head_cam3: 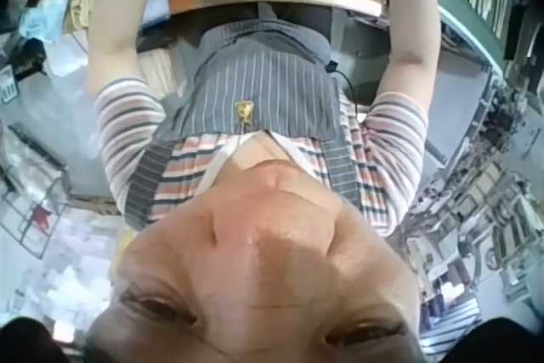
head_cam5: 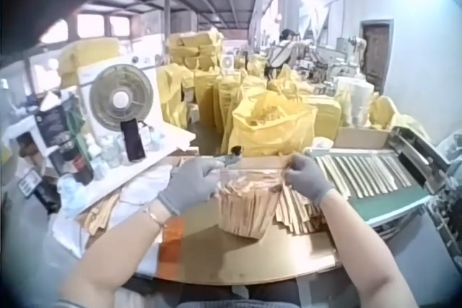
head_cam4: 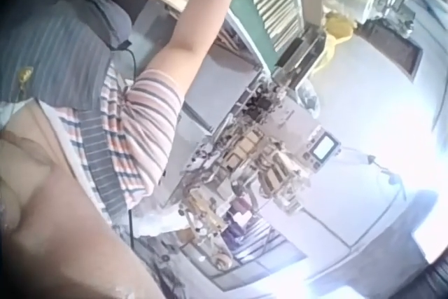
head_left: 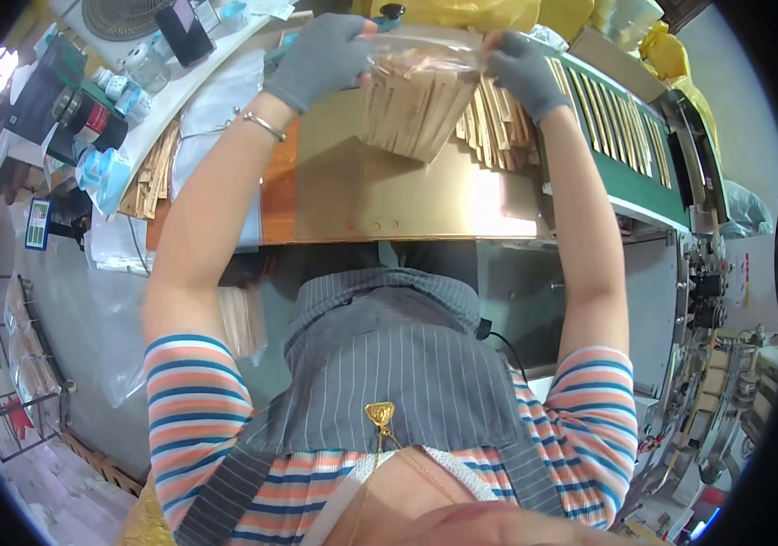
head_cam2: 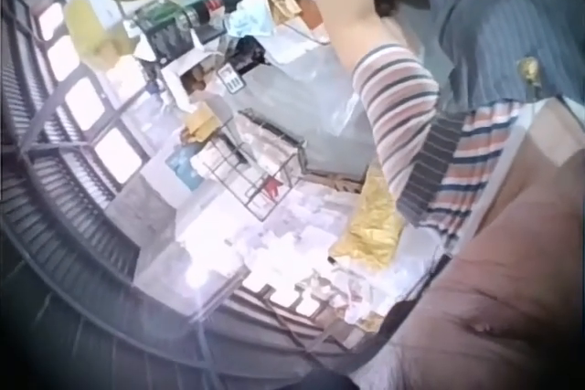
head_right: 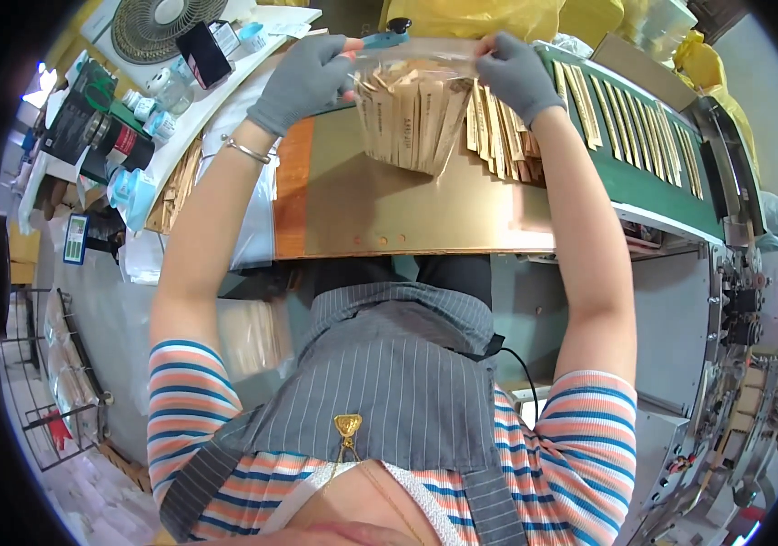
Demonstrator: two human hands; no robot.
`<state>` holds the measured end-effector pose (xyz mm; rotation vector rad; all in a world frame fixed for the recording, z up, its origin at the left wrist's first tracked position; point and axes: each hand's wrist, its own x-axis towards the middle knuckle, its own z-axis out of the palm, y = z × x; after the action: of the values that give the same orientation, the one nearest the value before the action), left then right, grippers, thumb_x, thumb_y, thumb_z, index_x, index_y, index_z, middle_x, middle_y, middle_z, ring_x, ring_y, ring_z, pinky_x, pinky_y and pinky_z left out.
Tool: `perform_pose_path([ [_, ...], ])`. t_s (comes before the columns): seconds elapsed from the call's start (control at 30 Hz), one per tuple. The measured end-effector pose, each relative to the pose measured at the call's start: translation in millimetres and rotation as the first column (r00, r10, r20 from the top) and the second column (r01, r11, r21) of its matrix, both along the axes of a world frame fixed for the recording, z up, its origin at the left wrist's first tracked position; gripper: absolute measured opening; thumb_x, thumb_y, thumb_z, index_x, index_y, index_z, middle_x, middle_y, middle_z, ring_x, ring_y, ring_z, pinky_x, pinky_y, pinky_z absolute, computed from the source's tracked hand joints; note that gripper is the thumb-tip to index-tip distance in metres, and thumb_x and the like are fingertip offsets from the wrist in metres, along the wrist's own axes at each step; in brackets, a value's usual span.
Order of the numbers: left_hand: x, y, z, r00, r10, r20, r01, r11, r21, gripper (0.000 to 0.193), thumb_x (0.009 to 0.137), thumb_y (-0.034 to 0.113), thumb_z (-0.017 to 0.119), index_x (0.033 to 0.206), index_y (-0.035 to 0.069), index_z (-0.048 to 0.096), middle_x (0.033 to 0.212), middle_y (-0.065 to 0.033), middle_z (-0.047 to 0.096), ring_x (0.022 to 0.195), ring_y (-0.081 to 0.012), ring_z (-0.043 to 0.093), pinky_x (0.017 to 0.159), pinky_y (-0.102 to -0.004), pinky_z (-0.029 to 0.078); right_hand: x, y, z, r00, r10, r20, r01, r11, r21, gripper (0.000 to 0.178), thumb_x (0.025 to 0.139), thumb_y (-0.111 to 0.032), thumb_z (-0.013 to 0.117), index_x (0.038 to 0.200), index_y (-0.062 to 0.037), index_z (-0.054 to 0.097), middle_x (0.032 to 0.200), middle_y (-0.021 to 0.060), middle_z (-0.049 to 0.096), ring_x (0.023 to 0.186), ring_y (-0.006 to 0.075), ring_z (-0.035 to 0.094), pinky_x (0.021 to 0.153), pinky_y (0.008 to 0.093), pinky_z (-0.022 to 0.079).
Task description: Gathering bundles of wooden sticks, placing them into plastic bags, and sealing the bags using a heat sealer.
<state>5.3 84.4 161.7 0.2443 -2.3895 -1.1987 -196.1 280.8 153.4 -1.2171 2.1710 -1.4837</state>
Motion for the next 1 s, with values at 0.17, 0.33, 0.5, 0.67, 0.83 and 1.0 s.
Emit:
perform_pose_path([
  [0.17,0,11,13,0.996,-0.047,0.079,0.042,0.997,0.068,0.030,0.091,0.019,0.049,0.108,-0.004,0.060,0.069,-0.0051,0.062,0.058,-0.0083,0.061,0.052,-0.0208,0.047,4,11,30,0.953,-0.006,-0.304,0.045,0.992,0.120,0.027,0.081,-0.019,0.061,0.101,-0.0009,0.058,0.072,0.0035,0.059,0.066,0.0116,0.060,0.060,0.0256,0.048],
  [0.33,23,49,42,0.992,-0.056,-0.117,0.089,0.949,0.303,0.020,0.086,0.013,0.055,0.094,-0.004,0.061,0.065,-0.0113,0.063,0.056,-0.0101,0.062,0.053,-0.0238,0.049,69,-10,31,0.625,0.207,-0.753,-0.194,0.975,0.107,0.033,0.086,-0.034,0.061,0.094,-0.0037,0.052,0.068,0.0135,0.058,0.063,0.0291,0.059,0.056,0.0353,0.045],
  [0.5,25,19,32,0.853,0.123,-0.508,-0.223,0.964,-0.141,0.039,0.079,0.013,0.069,0.112,-0.005,0.057,0.091,-0.0072,0.063,0.090,-0.0140,0.061,0.081,-0.0271,0.048,62,-40,19,0.953,0.205,-0.225,-0.252,0.946,-0.204,0.029,0.092,-0.025,0.054,0.071,-0.0054,0.054,0.063,0.0119,0.057,0.050,0.0307,0.048,0.049,0.0307,0.042],
  [0.67,1,-33,-126,0.985,-0.020,0.169,-0.089,0.789,0.608,0.045,0.066,0.022,0.080,0.100,-0.003,0.065,0.088,-0.0075,0.066,0.080,-0.0131,0.060,0.073,-0.0261,0.047,4,-117,-54,0.559,0.240,-0.793,-0.038,0.964,0.265,0.038,0.088,-0.041,0.053,0.086,-0.0036,0.053,0.078,0.0188,0.062,0.072,0.0337,0.061,0.059,0.0416,0.046],
  [0.83,-24,-41,-181,0.974,0.050,0.222,-0.212,0.554,0.805,0.042,0.071,0.021,0.078,0.101,-0.006,0.065,0.092,-0.0073,0.066,0.083,-0.0126,0.061,0.076,-0.0255,0.047,-67,-192,-89,0.742,-0.344,-0.575,0.388,0.920,-0.051,0.037,0.085,-0.042,0.057,0.097,-0.0071,0.053,0.084,0.0169,0.062,0.075,0.0340,0.061,0.064,0.0439,0.046],
  [1.0,-29,-86,-187,0.959,0.230,0.163,-0.253,0.450,0.857,0.041,0.073,0.018,0.076,0.104,-0.005,0.063,0.097,-0.0071,0.065,0.079,-0.0131,0.061,0.072,-0.0259,0.049,-25,-227,-35,0.765,-0.158,-0.625,0.245,0.968,0.055,0.035,0.084,-0.041,0.055,0.090,-0.0059,0.058,0.088,0.0161,0.062,0.082,0.0363,0.060,0.070,0.0437,0.048],
])
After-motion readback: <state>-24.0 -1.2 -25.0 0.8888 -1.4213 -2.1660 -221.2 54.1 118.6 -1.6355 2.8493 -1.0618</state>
